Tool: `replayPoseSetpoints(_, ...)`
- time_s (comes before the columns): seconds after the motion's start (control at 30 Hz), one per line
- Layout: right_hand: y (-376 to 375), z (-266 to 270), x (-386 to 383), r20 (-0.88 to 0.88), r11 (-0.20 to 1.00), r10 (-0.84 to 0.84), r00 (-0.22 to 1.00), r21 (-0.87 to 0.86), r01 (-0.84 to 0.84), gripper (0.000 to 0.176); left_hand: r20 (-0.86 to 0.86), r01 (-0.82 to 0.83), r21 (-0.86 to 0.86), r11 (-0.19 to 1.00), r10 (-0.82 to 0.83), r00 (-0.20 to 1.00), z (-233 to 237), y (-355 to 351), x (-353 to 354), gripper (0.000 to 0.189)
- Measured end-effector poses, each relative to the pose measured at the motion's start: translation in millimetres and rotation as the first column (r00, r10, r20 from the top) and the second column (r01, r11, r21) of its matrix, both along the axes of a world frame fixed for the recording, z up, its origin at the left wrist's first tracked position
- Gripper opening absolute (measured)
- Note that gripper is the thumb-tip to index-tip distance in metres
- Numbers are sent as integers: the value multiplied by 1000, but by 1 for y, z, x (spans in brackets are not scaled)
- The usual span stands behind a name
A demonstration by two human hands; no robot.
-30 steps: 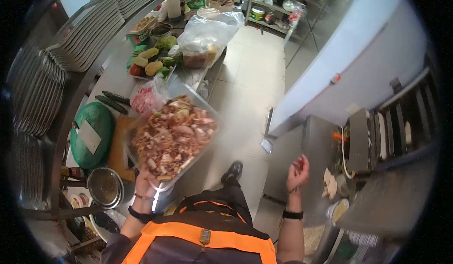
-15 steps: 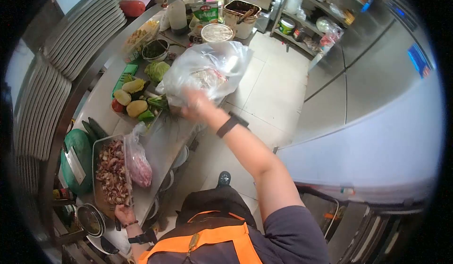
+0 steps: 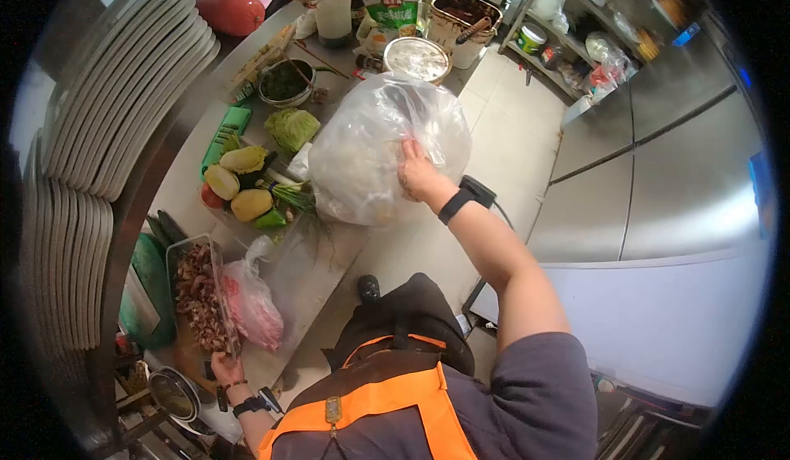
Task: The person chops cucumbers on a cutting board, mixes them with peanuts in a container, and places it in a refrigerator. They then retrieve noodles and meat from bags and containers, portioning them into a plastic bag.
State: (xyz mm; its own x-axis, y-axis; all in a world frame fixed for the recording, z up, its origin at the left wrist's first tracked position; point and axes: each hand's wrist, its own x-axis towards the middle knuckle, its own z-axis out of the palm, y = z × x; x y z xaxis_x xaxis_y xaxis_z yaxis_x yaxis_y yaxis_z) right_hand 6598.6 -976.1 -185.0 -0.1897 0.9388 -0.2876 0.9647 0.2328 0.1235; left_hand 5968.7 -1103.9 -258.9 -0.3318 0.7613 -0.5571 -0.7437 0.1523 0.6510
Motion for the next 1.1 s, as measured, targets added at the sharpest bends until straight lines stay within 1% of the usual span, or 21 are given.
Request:
replayPoseSetpoints(0.03, 4, -22, -7, -5, 1000, 1, 1000, -1, -1, 20, -46, 27, -69, 997, -30, 998, 14, 3, 6, 18)
replayPoseSetpoints(0.07, 10, -64, -21, -45, 926, 49, 998, 376, -28, 21, -85, 45, -138, 989, -57, 995, 20, 6, 14, 15)
replayPoseSetpoints(0.1, 21, -88, -31, -67, 716, 109, 992, 697, -31, 23, -85, 38, -137, 990, -50, 995, 14, 8, 10, 15)
replayPoseSetpoints(0.13, 36, -81, -39, -72, 721, 117, 991, 692, -35, 23, -99, 13, -202, 979, -34, 995, 6, 4, -1, 11)
replayPoseSetpoints(0.2, 72, -54, -42, -393, 917, -123, 911, 307, 256, 21, -117, -22, -272, 962, -10, 993, 0, -2, 1, 6)
replayPoseSetpoints(0.23, 97, -76, -26, -395, 921, -117, 911, 300, 249, 21, -127, -78, -217, 973, 51, 991, 2, -4, 11, 3)
replayPoseSetpoints(0.27, 128, -115, -6, -345, 988, -105, 933, 71, 137, 26, -134, -134, -161, 978, 113, 984, 3, -7, 19, 4)
replayPoseSetpoints(0.3, 136, -94, -8, -297, 985, -76, 952, -168, 26, 33, -139, -144, -168, 975, 121, 983, -5, -12, 21, 4)
replayPoseSetpoints(0.33, 123, -72, -3, -337, 995, -95, 937, 4, 102, 25, -110, -208, -124, 970, 195, 975, -18, -22, 19, 4)
replayPoseSetpoints(0.4, 108, -53, 13, -444, 999, 8, 896, 44, 13, 20, -86, -287, -84, 954, 280, 956, -36, -45, 24, 4)
replayPoseSetpoints(0.47, 89, -19, 37, -611, 989, 148, 778, 109, -102, 19, -184, -491, -172, 854, 462, 868, -46, -70, 37, 31)
replayPoseSetpoints(0.5, 85, 4, 45, -613, 988, 155, 775, 106, -114, 19, -187, -501, -174, 848, 471, 862, -40, -72, 42, 31)
replayPoseSetpoints(0.57, 77, 45, 55, -543, 971, 47, 839, -173, -167, 36, -102, -425, -95, 900, 415, 904, -21, -65, 54, 33)
replayPoseSetpoints(0.6, 74, 66, 60, -544, 968, 56, 837, -176, -179, 36, -105, -435, -97, 895, 426, 899, -22, -61, 55, 33)
replayPoseSetpoints(0.67, 66, 92, 70, -442, 849, 136, 887, -410, -334, 42, -131, -487, -199, 850, 470, 873, -29, -50, 46, 35)
replayPoseSetpoints(0.7, 56, 88, 78, -447, 845, 138, 884, -413, -340, 42, -137, -493, -201, 847, 474, 870, -29, -50, 43, 35)
replayPoseSetpoints(0.77, 34, 67, 94, -430, 865, 426, 796, -63, -497, 38, -46, -458, -265, 848, 464, 885, -28, -54, 37, 34)
replayPoseSetpoints(0.83, 37, 52, 96, -411, 857, 450, 793, -51, -513, 31, -17, -396, -251, 883, 405, 914, -24, -57, 39, 34)
replayPoseSetpoints(0.9, 57, 66, 82, -352, 874, 335, 874, -230, -427, 19, 13, -338, -238, 911, 351, 936, -17, -61, 48, 34)
replayPoseSetpoints(1.03, 79, 108, 62, -631, 885, 453, 630, 232, -403, 8, 80, -341, -230, 912, 367, 927, -7, -66, 57, 40)
replayPoseSetpoints(1.1, 81, 138, 55, -499, 885, 449, 742, 363, -291, 13, 74, -419, -194, 887, 439, 895, 18, -64, 74, 44)
